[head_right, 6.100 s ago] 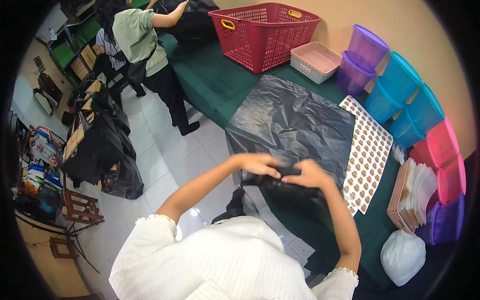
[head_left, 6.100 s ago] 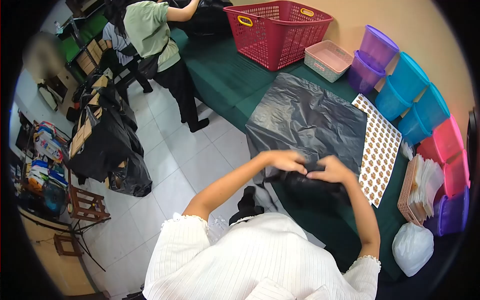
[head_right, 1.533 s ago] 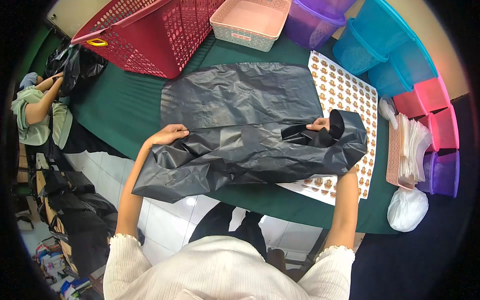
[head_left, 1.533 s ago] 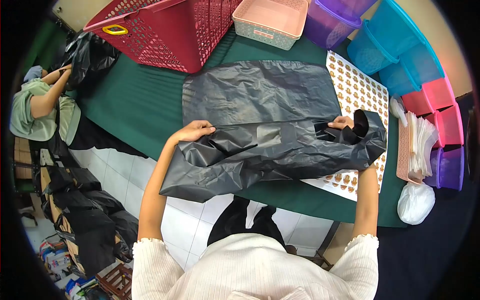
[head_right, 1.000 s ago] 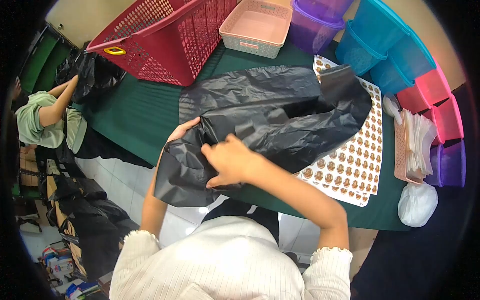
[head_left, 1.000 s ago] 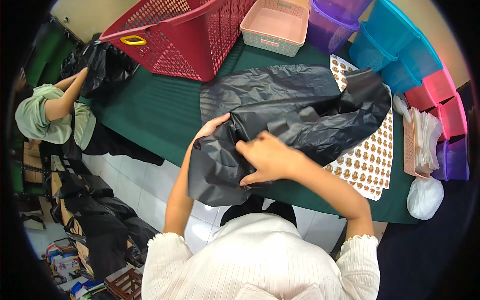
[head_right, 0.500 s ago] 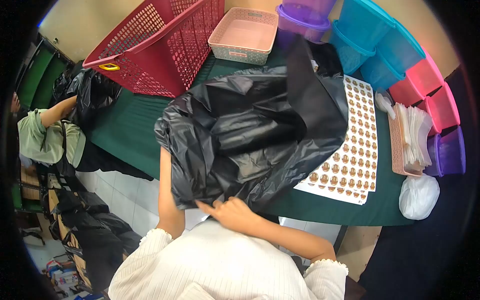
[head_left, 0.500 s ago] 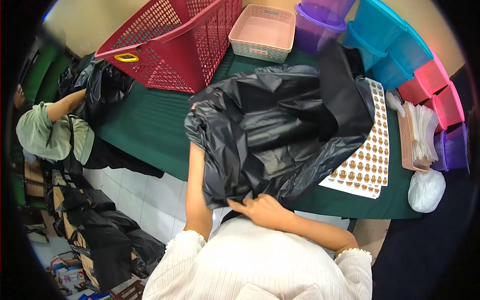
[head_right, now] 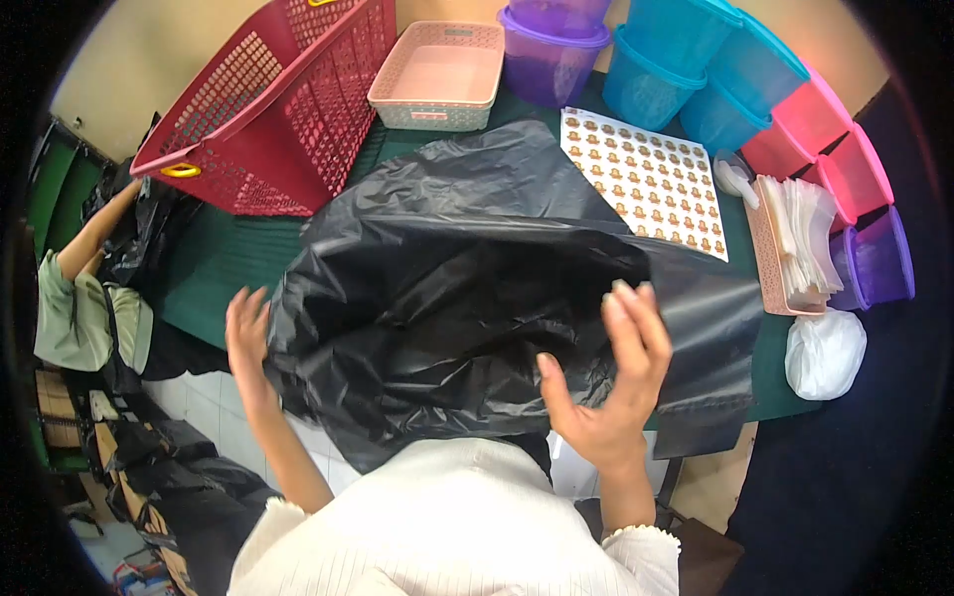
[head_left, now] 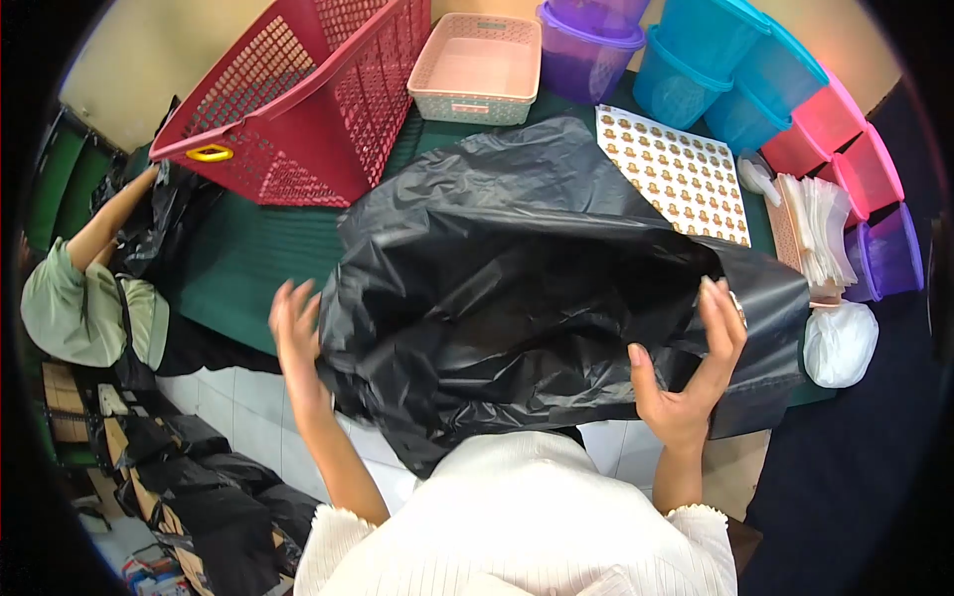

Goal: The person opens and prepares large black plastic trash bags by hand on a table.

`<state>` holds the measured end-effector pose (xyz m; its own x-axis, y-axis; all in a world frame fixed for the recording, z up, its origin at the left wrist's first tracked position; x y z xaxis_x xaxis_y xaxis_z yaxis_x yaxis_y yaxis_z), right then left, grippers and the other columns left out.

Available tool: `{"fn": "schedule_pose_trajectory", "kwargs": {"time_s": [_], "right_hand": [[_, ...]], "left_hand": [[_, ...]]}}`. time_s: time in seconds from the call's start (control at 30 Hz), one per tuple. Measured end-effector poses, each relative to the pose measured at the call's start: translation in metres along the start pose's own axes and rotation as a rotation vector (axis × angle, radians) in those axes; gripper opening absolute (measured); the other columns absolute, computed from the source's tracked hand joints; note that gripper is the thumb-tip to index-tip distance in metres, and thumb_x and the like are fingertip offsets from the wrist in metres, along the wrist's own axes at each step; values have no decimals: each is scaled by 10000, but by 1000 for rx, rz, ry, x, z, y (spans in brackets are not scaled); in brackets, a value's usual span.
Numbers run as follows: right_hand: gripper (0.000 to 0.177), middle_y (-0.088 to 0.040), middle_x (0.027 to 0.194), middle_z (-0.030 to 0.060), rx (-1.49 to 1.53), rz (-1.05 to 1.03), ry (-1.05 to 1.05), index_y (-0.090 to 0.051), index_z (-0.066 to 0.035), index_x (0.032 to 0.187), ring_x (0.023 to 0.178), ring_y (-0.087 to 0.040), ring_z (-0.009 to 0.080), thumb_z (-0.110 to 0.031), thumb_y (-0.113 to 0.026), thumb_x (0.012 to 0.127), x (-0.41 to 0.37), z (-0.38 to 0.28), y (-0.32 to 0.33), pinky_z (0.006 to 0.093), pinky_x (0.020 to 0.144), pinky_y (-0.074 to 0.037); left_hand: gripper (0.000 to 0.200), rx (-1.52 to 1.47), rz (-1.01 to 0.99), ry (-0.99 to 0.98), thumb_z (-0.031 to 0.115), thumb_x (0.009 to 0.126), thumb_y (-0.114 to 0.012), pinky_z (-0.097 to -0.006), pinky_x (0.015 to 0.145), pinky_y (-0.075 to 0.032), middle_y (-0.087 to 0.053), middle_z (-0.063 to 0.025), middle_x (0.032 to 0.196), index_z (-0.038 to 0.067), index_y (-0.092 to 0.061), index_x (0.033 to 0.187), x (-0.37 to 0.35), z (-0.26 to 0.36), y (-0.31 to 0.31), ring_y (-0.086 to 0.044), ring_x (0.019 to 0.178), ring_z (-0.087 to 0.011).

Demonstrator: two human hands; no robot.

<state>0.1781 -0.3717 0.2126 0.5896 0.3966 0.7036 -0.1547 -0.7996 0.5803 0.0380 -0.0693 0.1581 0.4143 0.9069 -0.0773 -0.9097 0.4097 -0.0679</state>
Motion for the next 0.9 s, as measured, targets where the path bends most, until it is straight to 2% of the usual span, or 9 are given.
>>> {"fn": "schedule_pose_trajectory", "kwargs": {"time_s": [0.13,0.23,0.4,0.47,0.57,0.6,0.67,0.73,0.9], "right_hand": [[916,-180,1348,203,-268,-151,-335,-193,-3,1298,1253,-114,412,-286,-738,619,-28,19,-9,542,1002,-79],[1103,-95,1329,283,-537,-63,-459,-56,-9,1324,1224,-121,441,-376,-763,561,-72,54,-31,604,962,-52],[1173,-226,1243,346,-664,138,-615,4,-28,1335,1232,-166,412,-383,-781,539,-118,125,-48,538,989,-103],[1133,-398,1167,273,-453,15,-863,-62,-52,1344,1134,-347,398,-331,-794,525,-115,158,-50,485,965,-208],[804,-519,1078,184,-341,-157,-582,-286,-93,1307,964,-496,368,-91,-672,602,-92,209,-69,414,892,-330],[696,-525,1094,177,-252,-248,-452,-380,-97,1274,963,-509,360,-2,-602,621,-103,238,-82,404,871,-356],[601,-560,1030,217,-179,-481,-657,-515,-78,1169,965,-526,359,99,-434,601,-76,238,-79,369,859,-383],[535,-620,883,195,7,-390,-641,-582,4,1043,832,-586,315,116,-333,583,-49,229,-56,298,795,-433],[204,-625,859,36,782,-414,-836,-601,38,954,742,-567,121,-62,-460,846,-29,247,-9,221,704,-433]], "left_hand": [[646,370,325,-593,267,785,-548,-385,995,-241,-328,-115,1251,32,-217,1287,-85,-11,20,-328,1175,-244],[1044,742,-54,-507,356,535,-784,-486,1001,-129,-193,-238,1262,-35,-137,1254,-119,-37,-1,-184,1216,-347],[1079,680,278,-409,252,584,-793,-459,1015,-156,-89,-251,1325,-54,-37,1289,-94,-99,-17,-173,1237,-359],[958,575,286,-399,222,649,-754,-413,1007,-199,-186,-254,1319,-45,-103,1299,-81,-97,-29,-237,1229,-338],[681,443,123,-69,249,763,-646,-330,971,-269,-406,-222,1241,-45,-298,1270,-56,-123,-29,-397,1154,-291],[586,515,136,-226,271,803,-599,-323,936,-308,-475,-196,1170,-57,-358,1224,-51,-127,-30,-455,1087,-272],[471,305,120,74,263,839,-547,-306,900,-342,-528,-140,1099,-48,-421,1169,-46,-120,-17,-493,1028,-246],[390,-94,124,317,263,859,-518,-308,865,-384,-549,-80,1065,5,-462,1146,-48,-106,0,-513,1002,-231],[365,-581,-185,265,271,876,-466,-337,872,-422,-533,-84,1129,35,-476,1155,-88,-73,6,-538,987,-207]]}}
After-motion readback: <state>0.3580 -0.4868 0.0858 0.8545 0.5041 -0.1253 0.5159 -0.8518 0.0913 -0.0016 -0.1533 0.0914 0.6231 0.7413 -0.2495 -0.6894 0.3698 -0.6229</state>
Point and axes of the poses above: each hand's wrist, its own x-axis towards the middle knuckle, its own y-axis out of the back of the hand, z = x × y, the point moved 2 cm from there along x, towards the middle knuckle
